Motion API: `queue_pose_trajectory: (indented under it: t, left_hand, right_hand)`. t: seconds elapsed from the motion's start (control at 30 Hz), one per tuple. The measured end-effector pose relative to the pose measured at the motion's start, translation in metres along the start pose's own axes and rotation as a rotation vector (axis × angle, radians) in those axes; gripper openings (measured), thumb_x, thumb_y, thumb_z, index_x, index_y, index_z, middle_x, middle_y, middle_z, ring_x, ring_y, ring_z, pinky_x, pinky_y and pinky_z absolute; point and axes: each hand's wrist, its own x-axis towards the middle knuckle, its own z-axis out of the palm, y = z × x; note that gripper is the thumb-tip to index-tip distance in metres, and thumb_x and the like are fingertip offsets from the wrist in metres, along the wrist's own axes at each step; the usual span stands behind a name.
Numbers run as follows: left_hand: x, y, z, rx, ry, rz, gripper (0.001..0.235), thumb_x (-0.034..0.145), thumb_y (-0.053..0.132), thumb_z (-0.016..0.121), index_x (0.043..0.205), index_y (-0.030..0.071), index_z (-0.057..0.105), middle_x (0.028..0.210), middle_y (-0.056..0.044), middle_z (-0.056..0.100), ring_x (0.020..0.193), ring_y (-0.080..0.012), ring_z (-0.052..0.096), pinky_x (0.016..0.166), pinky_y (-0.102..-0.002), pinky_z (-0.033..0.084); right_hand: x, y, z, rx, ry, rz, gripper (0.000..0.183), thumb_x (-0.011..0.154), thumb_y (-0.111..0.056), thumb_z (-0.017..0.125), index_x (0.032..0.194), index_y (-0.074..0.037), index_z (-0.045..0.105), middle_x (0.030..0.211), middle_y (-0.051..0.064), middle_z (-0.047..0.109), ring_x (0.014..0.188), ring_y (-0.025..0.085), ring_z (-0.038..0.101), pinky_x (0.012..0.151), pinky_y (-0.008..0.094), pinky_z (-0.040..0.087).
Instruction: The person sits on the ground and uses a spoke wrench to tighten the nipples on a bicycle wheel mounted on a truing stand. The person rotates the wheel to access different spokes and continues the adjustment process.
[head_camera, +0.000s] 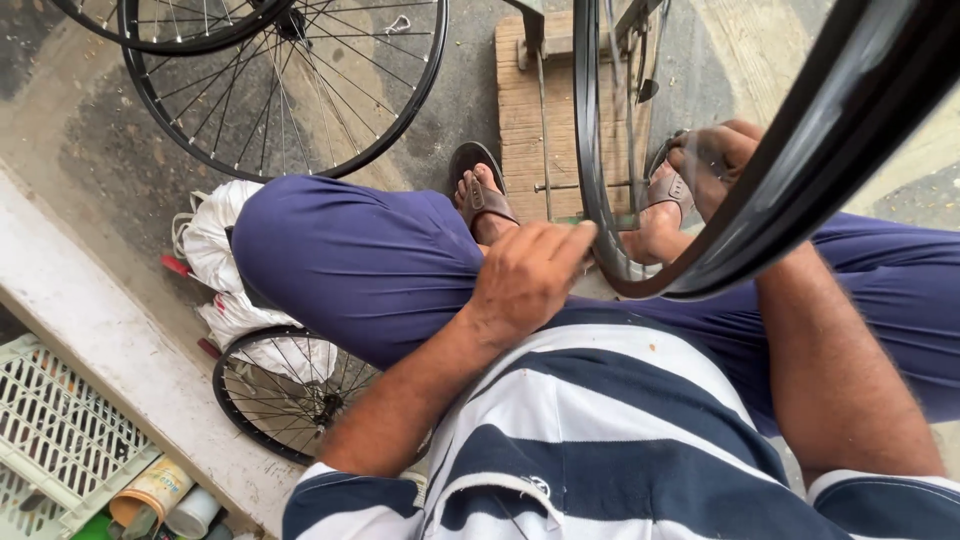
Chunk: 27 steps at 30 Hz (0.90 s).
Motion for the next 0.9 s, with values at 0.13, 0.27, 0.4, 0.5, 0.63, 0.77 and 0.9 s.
queue_pose_trajectory:
  t: [0.13, 0.27, 0.4, 0.5, 0.63, 0.77, 0.9]
  left_hand:
    - [-0.006, 0.007, 0.004, 0.031, 0.052, -0.033, 0.033, 0.092, 0.018, 0.079, 0.118, 0.001, 0.068, 0.104, -0.010, 0.072, 0.096, -0.0258, 0.070, 0.083, -0.041, 0.055]
    - [0.002, 0.010, 0.002, 0.034, 0.060, 0.012, 0.032, 0.090, 0.015, 0.080, 0.116, -0.001, 0.070, 0.099, -0.012, 0.071, 0.093, -0.0264, 0.071, 0.082, -0.039, 0.056]
    - [0.002, 0.008, 0.003, 0.036, 0.068, 0.016, 0.031, 0.090, 0.014, 0.080, 0.115, 0.000, 0.070, 0.099, -0.012, 0.072, 0.093, -0.0261, 0.072, 0.082, -0.038, 0.057]
    - [0.000, 0.007, 0.004, 0.037, 0.051, 0.016, 0.031, 0.090, 0.016, 0.080, 0.115, 0.000, 0.070, 0.096, -0.012, 0.072, 0.091, -0.0260, 0.072, 0.082, -0.039, 0.057]
    - [-0.003, 0.006, 0.008, 0.031, 0.050, 0.009, 0.032, 0.092, 0.020, 0.081, 0.115, 0.000, 0.070, 0.096, -0.012, 0.072, 0.091, -0.0247, 0.072, 0.081, -0.038, 0.057]
    - [-0.001, 0.007, 0.006, 0.034, 0.048, 0.009, 0.031, 0.093, 0.021, 0.080, 0.114, 0.000, 0.071, 0.094, -0.011, 0.072, 0.090, -0.0237, 0.072, 0.080, -0.038, 0.057]
    - [0.013, 0.011, -0.015, -0.010, 0.084, 0.081, 0.035, 0.094, 0.028, 0.082, 0.111, 0.000, 0.071, 0.093, -0.010, 0.072, 0.089, -0.0238, 0.072, 0.079, -0.037, 0.057]
  right_hand:
    - [0.010, 0.008, 0.005, -0.082, -0.107, 0.109, 0.018, 0.102, -0.014, 0.079, 0.113, -0.001, 0.077, 0.099, 0.017, 0.072, 0.083, 0.027, 0.070, 0.074, 0.041, 0.056]
    - [0.016, 0.025, 0.018, 0.098, -0.154, 0.223, 0.022, 0.098, -0.017, 0.078, 0.114, -0.003, 0.078, 0.099, 0.016, 0.075, 0.081, 0.022, 0.071, 0.072, 0.037, 0.057]
    - [0.013, 0.038, 0.027, 0.270, -0.206, 0.302, 0.027, 0.101, -0.022, 0.076, 0.115, 0.001, 0.072, 0.098, 0.015, 0.076, 0.083, 0.016, 0.070, 0.073, 0.033, 0.058]
    - [0.012, 0.036, 0.026, 0.302, -0.272, 0.435, 0.030, 0.102, -0.027, 0.073, 0.112, 0.002, 0.074, 0.090, 0.011, 0.075, 0.079, 0.014, 0.063, 0.070, 0.032, 0.052]
    - [0.014, 0.025, 0.027, 0.251, -0.305, 0.484, 0.036, 0.106, -0.033, 0.068, 0.115, 0.002, 0.074, 0.083, 0.013, 0.070, 0.076, 0.017, 0.058, 0.068, 0.036, 0.048]
    - [0.012, 0.024, 0.024, 0.367, -0.379, 0.420, 0.034, 0.104, -0.030, 0.067, 0.111, 0.003, 0.073, 0.091, 0.012, 0.072, 0.085, 0.015, 0.064, 0.079, 0.034, 0.052]
    - [0.012, 0.032, 0.027, 0.354, -0.456, 0.423, 0.036, 0.098, -0.027, 0.069, 0.121, 0.000, 0.069, 0.103, 0.008, 0.072, 0.097, 0.014, 0.068, 0.088, 0.032, 0.053]
